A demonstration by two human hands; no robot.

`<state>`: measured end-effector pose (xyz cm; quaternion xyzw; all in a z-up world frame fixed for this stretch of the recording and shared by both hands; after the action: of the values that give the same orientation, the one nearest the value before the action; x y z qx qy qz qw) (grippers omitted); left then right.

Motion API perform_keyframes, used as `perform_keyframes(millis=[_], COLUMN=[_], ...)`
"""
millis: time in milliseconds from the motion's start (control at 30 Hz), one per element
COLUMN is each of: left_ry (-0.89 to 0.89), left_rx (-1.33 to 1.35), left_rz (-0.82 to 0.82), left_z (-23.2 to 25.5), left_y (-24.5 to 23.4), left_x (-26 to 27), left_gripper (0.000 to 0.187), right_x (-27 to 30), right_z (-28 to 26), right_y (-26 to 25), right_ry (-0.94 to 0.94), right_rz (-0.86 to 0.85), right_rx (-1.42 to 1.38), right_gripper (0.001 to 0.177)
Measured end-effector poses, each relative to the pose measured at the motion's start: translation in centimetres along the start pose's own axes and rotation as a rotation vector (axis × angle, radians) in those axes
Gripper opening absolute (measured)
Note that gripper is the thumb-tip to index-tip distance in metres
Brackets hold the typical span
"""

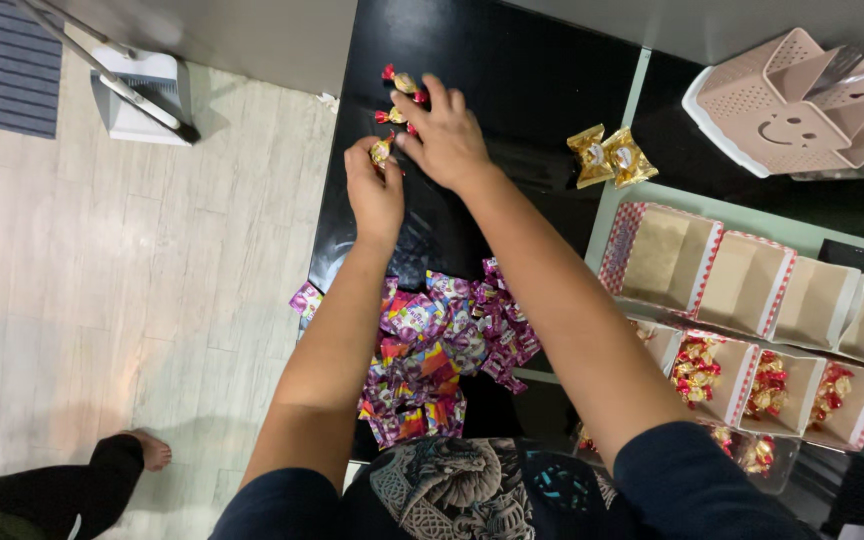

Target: The person sorts wrapped candies into cardboard boxes and plastic containers by hand, moving handfuls of different types of candy from piles on the table into the organized compartments.

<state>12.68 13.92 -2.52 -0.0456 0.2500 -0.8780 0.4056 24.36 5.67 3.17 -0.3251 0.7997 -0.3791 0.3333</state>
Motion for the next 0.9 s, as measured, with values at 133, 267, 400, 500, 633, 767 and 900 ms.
perform_keyframes(millis=[133,267,400,500,633,767,900], left_ry=[0.027,0.004,-0.003,0.032,0.149,0.065,0.254], left_rx=[0.032,0.061,0.082,0.112,0.011,-0.033,-0.120], left_rz=[-0.006,-0.020,0.002,0.003,0.031,-0.069,-0.094], left_z=[-0.2,-0.8,-1.4,-1.2,0.4,0.4,1.4], left_y=[0.3,0.5,0.7,0.8,0.3,0.4,0.9], left_x=[0.0,0.1,-0.3,-0.8,-1.1,-0.4,0.2], left_gripper=[0.026,0.026,0.025,0.026,0.027,0.024,0.026], right_x=[0.8,2.9,4.4,4.3,2.6,-0.2,-3.7], right_z=[0.5,2.5,4.1,4.9,5.6,4.7,3.8], right_y=[1.4,2.8,3.4,3.4,1.4,-0.2,0.3], right_ry=[0.011,0.028,-0.010,0.021,0.174,0.134,0.107], right_rz=[-0.005,0.017,0.058,0.048,0.168,0.195,0.164], right_rx=[0.023,0.060,0.024,-0.033,-0.297,-0.385,-0.292], right_gripper=[0.048,0.026,0.017,0.014,0.012,0.019,0.022])
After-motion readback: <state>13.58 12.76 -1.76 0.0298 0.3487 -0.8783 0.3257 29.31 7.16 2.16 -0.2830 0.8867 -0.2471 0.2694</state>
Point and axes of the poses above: each hand's wrist, its own x-axis away from the middle knuckle, its own y-axis out of the palm, z = x × y, the point moved 7 cm from there along -x, towards the middle knuckle, and after that the axes turned 9 degrees about -x, right-handed, at the moved point
